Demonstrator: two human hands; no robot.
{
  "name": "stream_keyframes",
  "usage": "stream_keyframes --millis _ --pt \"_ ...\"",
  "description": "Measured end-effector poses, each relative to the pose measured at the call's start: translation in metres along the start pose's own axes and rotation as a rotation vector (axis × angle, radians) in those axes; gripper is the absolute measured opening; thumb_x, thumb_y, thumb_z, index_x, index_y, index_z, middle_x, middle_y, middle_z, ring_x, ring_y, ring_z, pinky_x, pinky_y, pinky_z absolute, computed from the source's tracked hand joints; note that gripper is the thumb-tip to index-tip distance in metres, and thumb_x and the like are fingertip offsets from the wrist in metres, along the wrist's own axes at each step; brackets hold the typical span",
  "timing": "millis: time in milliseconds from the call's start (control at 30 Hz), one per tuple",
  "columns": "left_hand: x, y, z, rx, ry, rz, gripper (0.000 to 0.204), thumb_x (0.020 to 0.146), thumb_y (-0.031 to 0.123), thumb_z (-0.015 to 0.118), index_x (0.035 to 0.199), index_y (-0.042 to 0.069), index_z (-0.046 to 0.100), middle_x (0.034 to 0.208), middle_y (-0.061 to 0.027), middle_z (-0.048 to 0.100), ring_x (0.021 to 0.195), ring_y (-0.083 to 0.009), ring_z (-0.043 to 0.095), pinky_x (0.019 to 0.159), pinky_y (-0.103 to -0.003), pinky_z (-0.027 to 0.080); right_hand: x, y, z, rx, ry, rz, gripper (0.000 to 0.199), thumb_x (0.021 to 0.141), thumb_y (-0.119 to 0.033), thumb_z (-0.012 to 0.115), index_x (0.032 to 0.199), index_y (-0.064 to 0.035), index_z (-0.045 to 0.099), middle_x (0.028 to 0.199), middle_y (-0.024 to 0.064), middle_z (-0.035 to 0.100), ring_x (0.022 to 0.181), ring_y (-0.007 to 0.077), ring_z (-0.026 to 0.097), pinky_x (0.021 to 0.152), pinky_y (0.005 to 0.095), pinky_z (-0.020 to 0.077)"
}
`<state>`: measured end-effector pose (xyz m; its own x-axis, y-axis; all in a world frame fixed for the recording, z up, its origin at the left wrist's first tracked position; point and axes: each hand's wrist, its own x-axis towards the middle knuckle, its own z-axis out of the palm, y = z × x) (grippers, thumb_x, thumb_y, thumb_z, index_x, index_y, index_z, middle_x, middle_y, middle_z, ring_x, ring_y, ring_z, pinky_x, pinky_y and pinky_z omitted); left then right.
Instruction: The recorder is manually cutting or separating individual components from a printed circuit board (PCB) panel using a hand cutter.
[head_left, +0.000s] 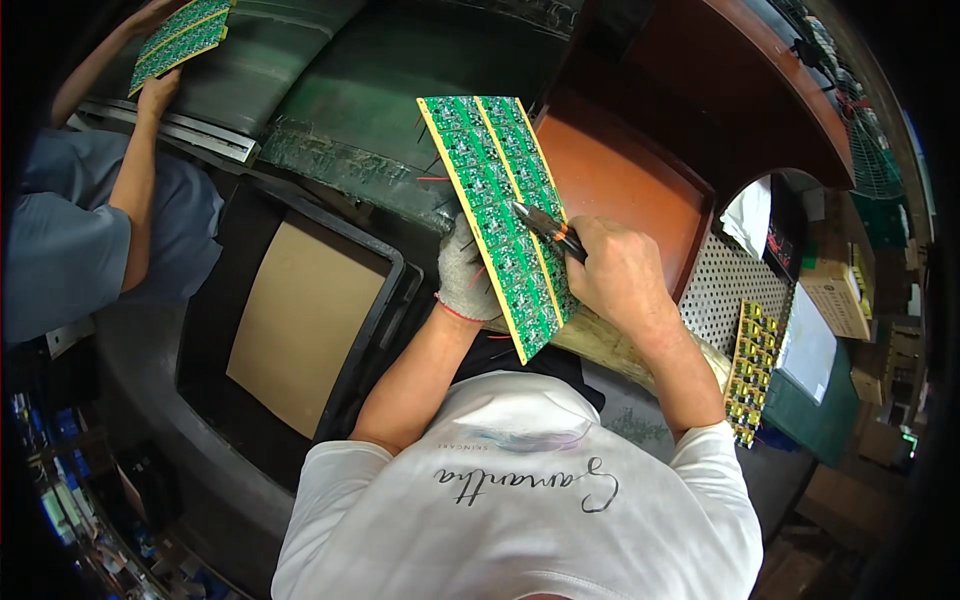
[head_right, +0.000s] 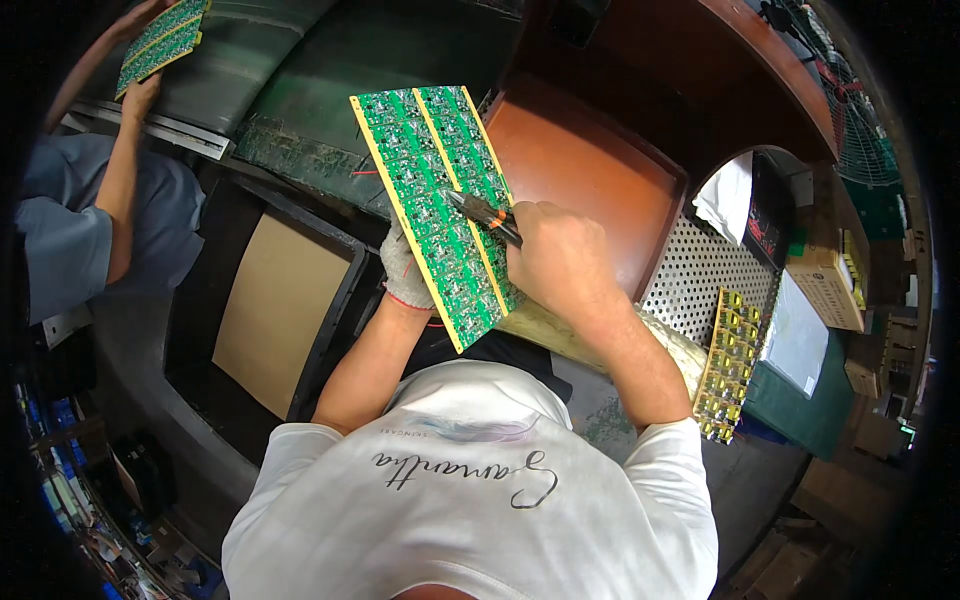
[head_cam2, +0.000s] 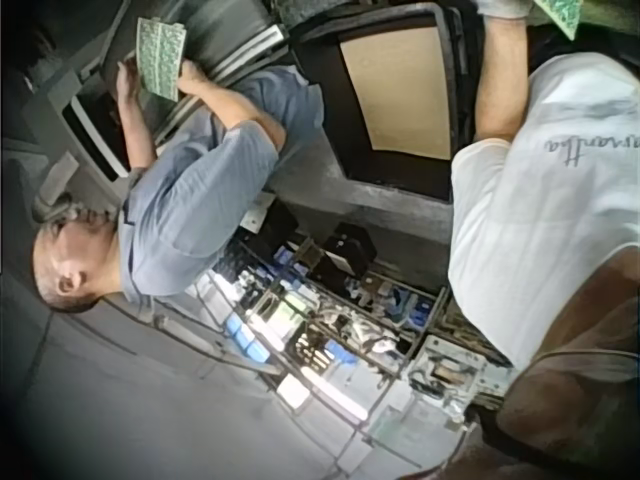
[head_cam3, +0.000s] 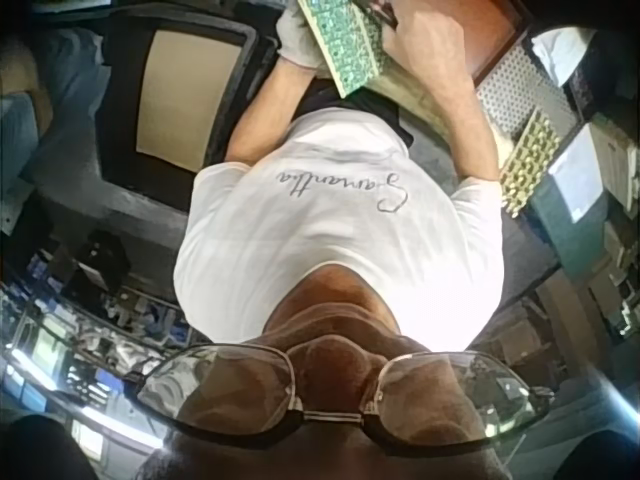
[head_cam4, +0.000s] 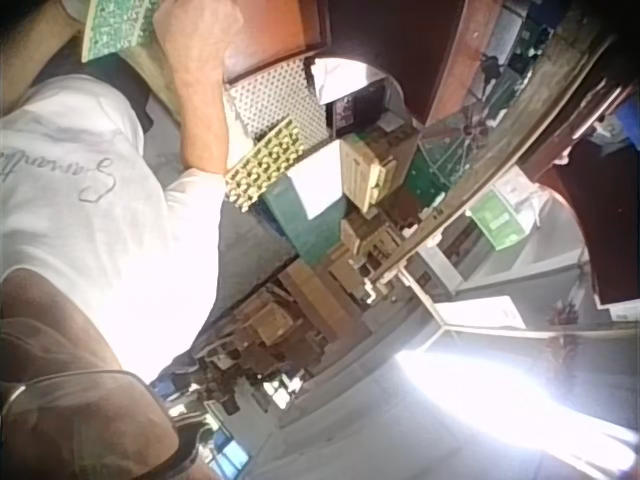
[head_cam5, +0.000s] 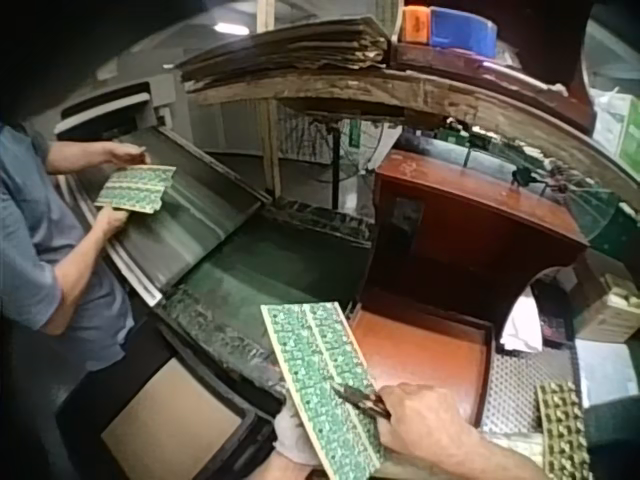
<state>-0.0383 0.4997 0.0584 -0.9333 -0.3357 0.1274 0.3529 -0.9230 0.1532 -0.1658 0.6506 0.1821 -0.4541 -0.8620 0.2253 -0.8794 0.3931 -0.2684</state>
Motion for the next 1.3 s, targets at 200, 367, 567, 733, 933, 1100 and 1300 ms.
stream_keyframes --millis 200,367,567,733,933,1100,1300 --pt "-0.001 -0.002 0.004 -0.026 -0.004 -0.008 0.074 0.108 0.064 0.062 0.157 0.010 0.057 0.146 -0.0129 0.070 0.131 -0.0320 0.069 0.114 -0.053 0.056 0.002 0.001 0.003 -0.026 0.035 0.018 0.025 0.085 -0.008 0.074 0.110 -0.0031 0.077 0.089 0.0183 0.075 0.083 0.0425 0.075 0.076 0.0532 0.0614" --pt "0.001 -0.001 0.003 -0.108 -0.095 -0.021 0.074 0.108 0.064 0.062 0.157 0.010 0.057 0.146 -0.0133 0.070 0.131 -0.0323 0.069 0.115 -0.053 0.055 0.007 0.005 0.004 -0.054 -0.102 0.053 0.027 0.085 -0.009 0.075 0.112 -0.0036 0.076 0.093 0.0182 0.076 0.085 0.0414 0.075 0.077 0.0529 0.0614" --pt "0.000 -0.001 0.003 -0.040 -0.044 -0.023 0.074 0.108 0.064 0.061 0.158 0.009 0.056 0.148 -0.0136 0.068 0.134 -0.0323 0.067 0.116 -0.053 0.054 0.012 -0.003 0.004 0.017 0.069 -0.022 0.019 0.086 -0.012 0.073 0.102 -0.0013 0.072 0.087 0.0195 0.074 0.082 0.0424 0.074 0.075 0.0555 0.0608" --pt "0.001 0.000 0.005 -0.015 -0.050 -0.014 0.075 0.108 0.065 0.061 0.158 0.009 0.056 0.150 -0.0138 0.066 0.136 -0.0321 0.066 0.117 -0.052 0.053 0.016 -0.003 0.002 0.004 0.019 -0.039 0.023 0.086 -0.012 0.073 0.107 -0.0013 0.074 0.087 0.0195 0.074 0.081 0.0421 0.075 0.074 0.0547 0.0612" --pt "0.002 -0.001 0.006 0.028 -0.009 0.002 0.075 0.108 0.064 0.061 0.158 0.009 0.056 0.150 -0.0139 0.066 0.135 -0.0319 0.066 0.117 -0.052 0.053 0.015 -0.006 0.002 0.034 0.070 -0.051 0.026 0.087 -0.011 0.074 0.110 -0.0004 0.075 0.088 0.0197 0.074 0.081 0.0420 0.075 0.074 0.0547 0.0614" --pt "0.001 0.000 0.005 -0.002 -0.039 -0.020 0.074 0.109 0.064 0.061 0.158 0.009 0.056 0.148 -0.0136 0.067 0.134 -0.0312 0.067 0.115 -0.051 0.054 0.014 -0.010 -0.002 0.013 0.013 -0.004 0.032 0.086 -0.011 0.076 0.117 -0.0014 0.075 0.095 0.0198 0.075 0.088 0.0422 0.075 0.078 0.0530 0.0618" --pt "0.000 -0.001 0.005 0.040 0.030 -0.013 0.075 0.108 0.065 0.061 0.158 0.009 0.057 0.147 -0.0134 0.068 0.133 -0.0302 0.067 0.113 -0.050 0.056 0.014 -0.014 -0.003 0.026 0.069 -0.051 0.024 0.086 -0.013 0.075 0.107 0.0001 0.073 0.090 0.0195 0.074 0.083 0.0415 0.075 0.074 0.0540 0.0612"
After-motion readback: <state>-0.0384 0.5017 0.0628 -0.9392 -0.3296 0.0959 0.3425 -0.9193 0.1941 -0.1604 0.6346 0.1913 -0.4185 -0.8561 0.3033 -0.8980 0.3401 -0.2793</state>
